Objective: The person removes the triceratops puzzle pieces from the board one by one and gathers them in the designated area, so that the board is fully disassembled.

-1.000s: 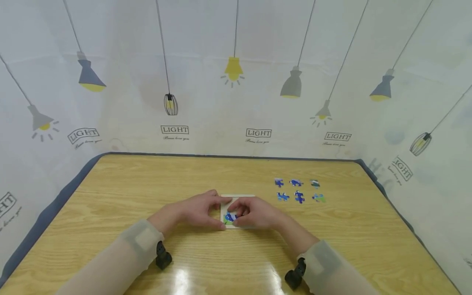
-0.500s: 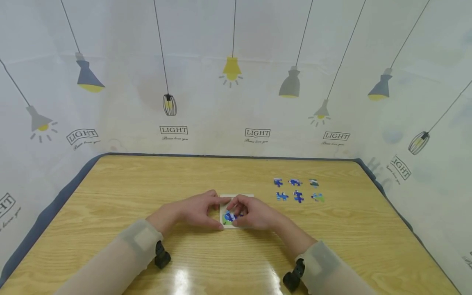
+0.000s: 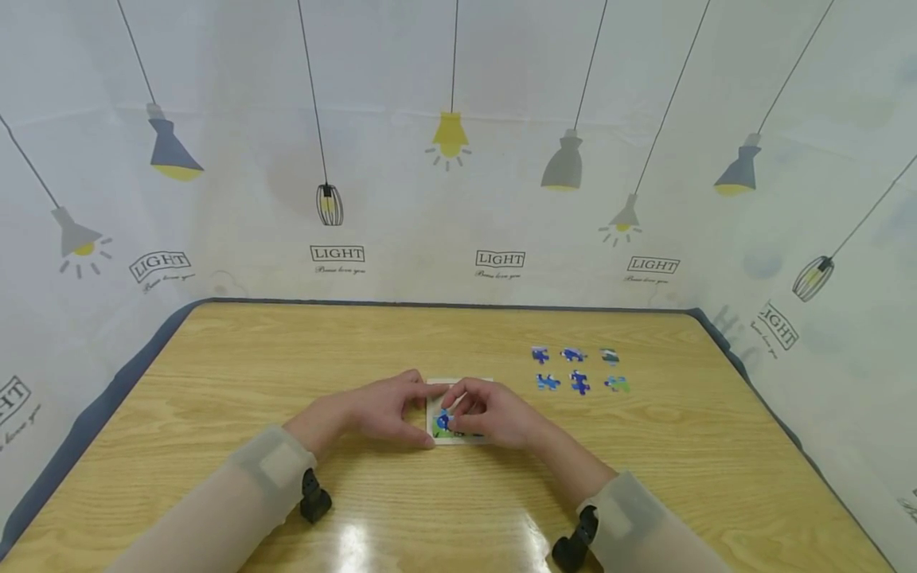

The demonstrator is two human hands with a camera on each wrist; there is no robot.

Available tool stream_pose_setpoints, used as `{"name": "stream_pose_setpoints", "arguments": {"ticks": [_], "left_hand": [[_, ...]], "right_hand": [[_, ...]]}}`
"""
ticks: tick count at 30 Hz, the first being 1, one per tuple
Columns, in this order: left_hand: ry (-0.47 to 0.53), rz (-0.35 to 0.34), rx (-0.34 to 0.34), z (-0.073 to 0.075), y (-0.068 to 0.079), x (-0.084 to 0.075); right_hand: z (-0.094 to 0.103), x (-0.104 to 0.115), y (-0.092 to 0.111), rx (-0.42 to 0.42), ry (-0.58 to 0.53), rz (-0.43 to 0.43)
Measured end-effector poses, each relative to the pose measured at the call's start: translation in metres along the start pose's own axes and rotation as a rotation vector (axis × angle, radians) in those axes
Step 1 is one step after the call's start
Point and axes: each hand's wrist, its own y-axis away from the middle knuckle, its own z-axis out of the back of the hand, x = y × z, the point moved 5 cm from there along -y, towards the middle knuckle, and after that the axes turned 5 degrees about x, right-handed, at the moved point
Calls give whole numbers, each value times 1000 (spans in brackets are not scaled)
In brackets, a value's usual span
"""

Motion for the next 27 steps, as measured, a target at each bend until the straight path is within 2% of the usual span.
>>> {"name": "stream_pose_setpoints", "arguments": {"ticks": [12, 19, 27], "left_hand": [[2, 4, 4, -1, -2, 3], [-9, 33, 6, -2, -2, 3], [1, 44, 2, -1, -1, 2]], "right_hand": [[9, -1, 8, -52, -72, 10], [29, -7, 19, -113, -101, -19], [60, -26, 49, -200, -49, -103]]}}
